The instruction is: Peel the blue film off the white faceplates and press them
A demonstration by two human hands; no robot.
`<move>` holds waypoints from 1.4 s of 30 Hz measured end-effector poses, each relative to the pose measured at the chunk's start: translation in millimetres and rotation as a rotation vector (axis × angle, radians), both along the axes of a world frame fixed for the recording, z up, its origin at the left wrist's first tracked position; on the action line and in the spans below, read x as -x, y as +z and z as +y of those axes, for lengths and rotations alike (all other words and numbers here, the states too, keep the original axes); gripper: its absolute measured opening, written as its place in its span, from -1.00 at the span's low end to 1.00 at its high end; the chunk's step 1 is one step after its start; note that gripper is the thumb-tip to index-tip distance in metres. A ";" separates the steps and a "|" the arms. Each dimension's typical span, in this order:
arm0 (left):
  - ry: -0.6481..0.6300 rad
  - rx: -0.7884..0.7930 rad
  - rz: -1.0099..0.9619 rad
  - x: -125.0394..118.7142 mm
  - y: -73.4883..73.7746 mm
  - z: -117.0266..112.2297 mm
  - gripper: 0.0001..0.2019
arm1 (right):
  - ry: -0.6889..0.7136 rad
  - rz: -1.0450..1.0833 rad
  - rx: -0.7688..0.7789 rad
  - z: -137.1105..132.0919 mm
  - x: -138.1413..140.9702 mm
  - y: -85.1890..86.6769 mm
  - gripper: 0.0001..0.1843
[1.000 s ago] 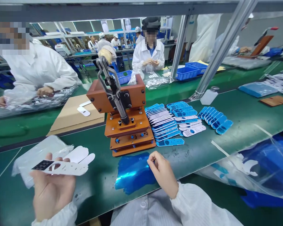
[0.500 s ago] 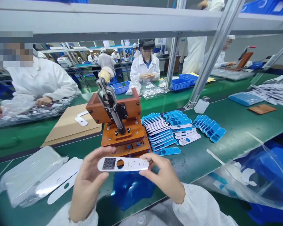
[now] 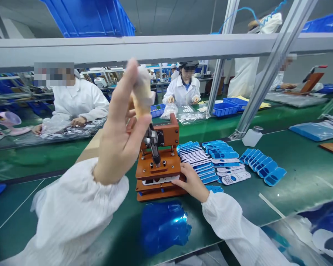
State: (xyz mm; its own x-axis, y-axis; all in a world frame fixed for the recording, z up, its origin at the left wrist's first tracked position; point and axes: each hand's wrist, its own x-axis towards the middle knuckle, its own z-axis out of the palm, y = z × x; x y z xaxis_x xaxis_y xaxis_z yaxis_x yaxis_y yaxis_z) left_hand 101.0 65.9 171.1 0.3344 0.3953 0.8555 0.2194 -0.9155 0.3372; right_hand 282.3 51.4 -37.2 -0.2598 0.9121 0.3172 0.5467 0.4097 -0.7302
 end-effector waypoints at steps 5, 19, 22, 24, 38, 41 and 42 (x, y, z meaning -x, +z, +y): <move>0.352 0.105 -0.107 83.3 -70.8 -25.8 -0.51 | -0.012 0.062 0.117 1.3 0.7 -4.0 -0.55; 0.689 1.066 0.224 220.3 -214.9 -44.9 -0.77 | -0.130 0.099 0.054 -8.2 -6.0 -9.9 -0.57; 0.625 1.163 0.174 222.2 -213.3 -35.7 -0.74 | -0.225 0.100 0.015 -17.6 -14.5 -9.5 -0.66; 0.631 1.167 0.172 217.8 -208.6 -37.9 -0.76 | -0.293 0.088 -0.014 -26.6 -19.9 -9.1 -0.70; -0.179 1.281 0.460 68.2 -144.7 -53.3 -0.77 | 0.209 -0.050 -0.069 -67.8 27.4 15.7 -0.48; -0.172 1.265 0.416 61.3 -147.7 -43.2 -0.75 | 0.153 -0.057 -0.098 -60.9 16.1 17.4 -0.60; -0.137 1.291 0.384 63.8 -150.0 -40.5 -0.73 | 0.120 -0.052 -0.099 -58.6 10.5 16.8 -0.61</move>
State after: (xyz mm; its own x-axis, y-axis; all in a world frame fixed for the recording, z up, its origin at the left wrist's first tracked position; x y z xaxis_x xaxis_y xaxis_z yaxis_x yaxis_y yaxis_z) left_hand 37.2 25.4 21.1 0.5676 0.7833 -0.2535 0.4268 -0.0166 0.9042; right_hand 271.8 -7.2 -20.4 -0.3831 0.8386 0.3872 0.5258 0.5427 -0.6550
